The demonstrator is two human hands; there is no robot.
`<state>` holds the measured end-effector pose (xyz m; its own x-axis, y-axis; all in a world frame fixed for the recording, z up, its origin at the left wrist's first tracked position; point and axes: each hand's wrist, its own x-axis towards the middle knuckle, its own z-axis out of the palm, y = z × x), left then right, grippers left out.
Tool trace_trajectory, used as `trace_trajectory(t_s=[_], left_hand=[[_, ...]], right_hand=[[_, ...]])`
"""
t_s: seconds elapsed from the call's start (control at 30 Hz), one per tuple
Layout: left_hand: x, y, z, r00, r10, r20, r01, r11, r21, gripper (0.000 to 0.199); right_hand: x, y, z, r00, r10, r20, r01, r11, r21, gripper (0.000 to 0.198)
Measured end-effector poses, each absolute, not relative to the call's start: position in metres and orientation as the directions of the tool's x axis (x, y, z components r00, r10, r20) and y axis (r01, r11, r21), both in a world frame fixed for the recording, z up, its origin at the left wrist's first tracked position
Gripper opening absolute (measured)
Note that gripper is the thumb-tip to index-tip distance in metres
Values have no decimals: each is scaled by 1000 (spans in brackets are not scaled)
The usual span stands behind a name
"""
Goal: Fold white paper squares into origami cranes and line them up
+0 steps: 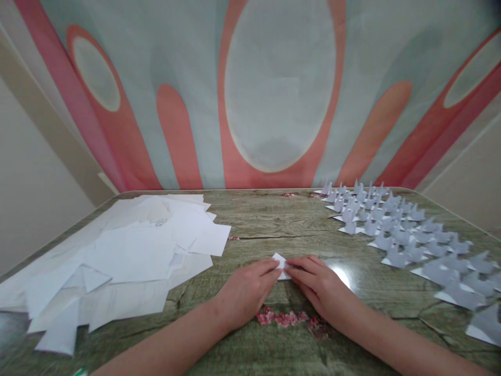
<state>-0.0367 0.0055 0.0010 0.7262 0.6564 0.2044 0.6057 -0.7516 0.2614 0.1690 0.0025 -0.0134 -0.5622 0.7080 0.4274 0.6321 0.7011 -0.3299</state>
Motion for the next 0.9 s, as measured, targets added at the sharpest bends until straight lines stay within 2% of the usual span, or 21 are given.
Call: trace_trajectory(t_s=[0.67,0.9], left_hand=[[-35,5,0,727,653,212,618,-757,214,30],[-34,5,5,741,644,193,623,-765,163,28]], right_hand=[[168,3,-14,-596,688,414,622,722,-305,35],[169,0,-17,-619,682,390,683,712,-162,32]])
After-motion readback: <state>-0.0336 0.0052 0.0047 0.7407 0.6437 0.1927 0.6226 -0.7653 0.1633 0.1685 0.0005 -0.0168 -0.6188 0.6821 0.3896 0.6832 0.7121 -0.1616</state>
